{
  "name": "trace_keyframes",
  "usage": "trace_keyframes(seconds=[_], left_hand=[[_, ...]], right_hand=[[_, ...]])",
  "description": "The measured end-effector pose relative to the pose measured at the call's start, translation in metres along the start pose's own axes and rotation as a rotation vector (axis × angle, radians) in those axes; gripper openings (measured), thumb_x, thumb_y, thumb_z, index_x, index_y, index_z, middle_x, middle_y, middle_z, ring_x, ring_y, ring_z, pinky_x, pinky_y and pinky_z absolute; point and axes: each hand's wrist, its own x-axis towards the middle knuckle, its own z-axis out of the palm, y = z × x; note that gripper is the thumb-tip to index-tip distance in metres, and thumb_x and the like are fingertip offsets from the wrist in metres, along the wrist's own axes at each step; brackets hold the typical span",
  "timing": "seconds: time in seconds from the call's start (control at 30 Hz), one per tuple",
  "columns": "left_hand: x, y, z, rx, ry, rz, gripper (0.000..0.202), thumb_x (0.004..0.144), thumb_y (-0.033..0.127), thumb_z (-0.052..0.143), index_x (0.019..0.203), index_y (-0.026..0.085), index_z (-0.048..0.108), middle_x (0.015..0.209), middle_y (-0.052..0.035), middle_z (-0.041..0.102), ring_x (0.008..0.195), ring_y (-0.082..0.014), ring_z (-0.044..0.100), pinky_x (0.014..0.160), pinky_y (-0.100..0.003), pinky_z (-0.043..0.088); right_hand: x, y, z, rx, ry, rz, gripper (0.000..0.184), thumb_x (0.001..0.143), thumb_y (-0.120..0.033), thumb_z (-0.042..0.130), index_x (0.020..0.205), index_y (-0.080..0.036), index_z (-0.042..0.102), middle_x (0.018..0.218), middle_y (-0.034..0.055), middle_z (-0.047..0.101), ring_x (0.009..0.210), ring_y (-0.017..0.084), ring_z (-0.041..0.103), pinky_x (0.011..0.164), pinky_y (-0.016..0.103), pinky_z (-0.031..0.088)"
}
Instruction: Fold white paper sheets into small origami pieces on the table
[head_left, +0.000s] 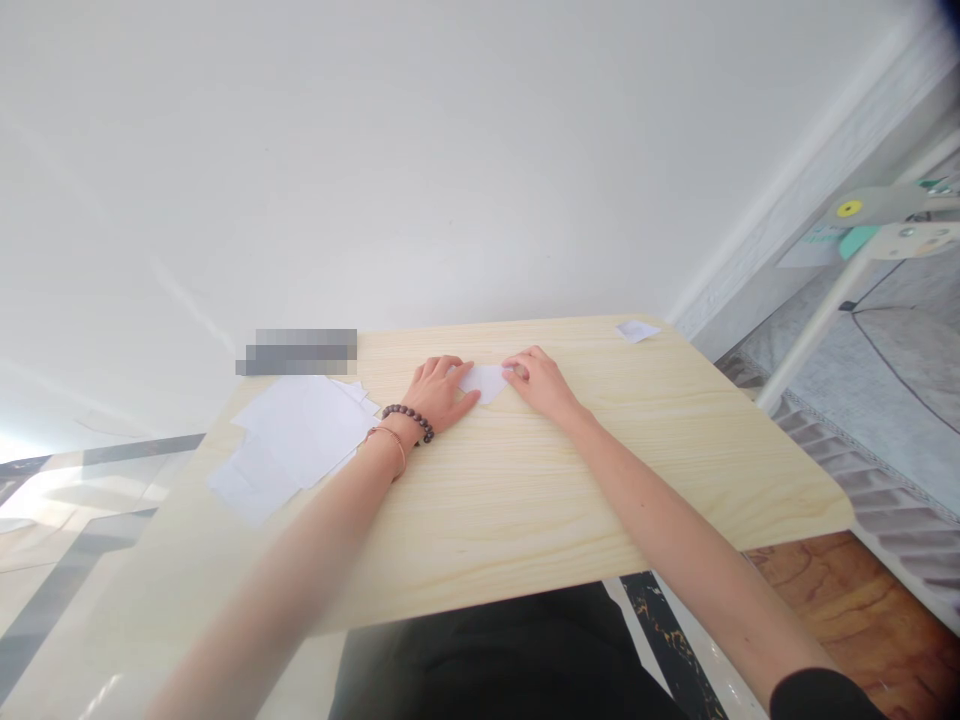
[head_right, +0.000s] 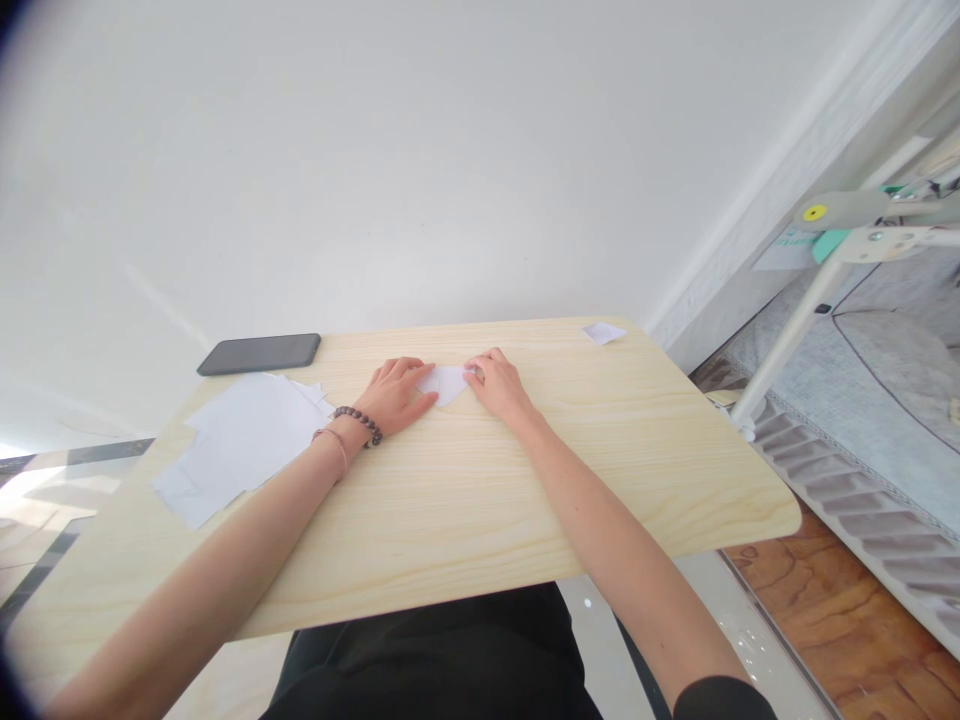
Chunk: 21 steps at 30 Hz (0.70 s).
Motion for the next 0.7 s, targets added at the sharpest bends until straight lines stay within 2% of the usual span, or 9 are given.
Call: trace_keyframes(seconds=[0.33, 0.53, 0.7], left_hand=[[-0.001, -0.001, 0.002, -0.004, 0.002, 0.008, 0.049, 0.080, 0.047, 0.037, 0.120, 0.020, 0.042, 0.119, -0.0070, 0.043, 0.109, -0.0251, 0.035, 0.094, -0.042, 0.030], [-0.001, 0.000, 0.001, -0.001, 0.007, 0.018, 0.046, 0.080, 0.046, 0.037, 0.117, 0.020, 0.044, 0.118, -0.0065, 0.045, 0.108, -0.0251, 0.035, 0.093, -0.043, 0.030], [-0.001, 0.001, 0.001, -0.012, 0.000, 0.012, 0.044, 0.080, 0.046, 0.037, 0.116, 0.022, 0.045, 0.118, -0.0066, 0.044, 0.108, -0.0252, 0.035, 0.093, -0.043, 0.029]], right_hand=[[0.000, -0.005, 0.000, -0.001, 0.044, -0.020, 0.026, 0.076, -0.019, 0.049, 0.101, -0.021, 0.056, 0.099, 0.0026, 0.056, 0.061, 0.010, 0.052, 0.073, 0.028, 0.042], [-0.002, -0.015, -0.002, -0.170, 0.076, -0.009, 0.023, 0.078, -0.018, 0.045, 0.098, -0.024, 0.056, 0.099, 0.0005, 0.060, 0.076, 0.014, 0.055, 0.067, 0.027, 0.040], [0.000, -0.015, 0.000, -0.277, 0.086, -0.014, 0.019, 0.080, -0.018, 0.044, 0.090, -0.025, 0.058, 0.090, 0.0009, 0.062, 0.083, 0.017, 0.055, 0.065, 0.028, 0.038]])
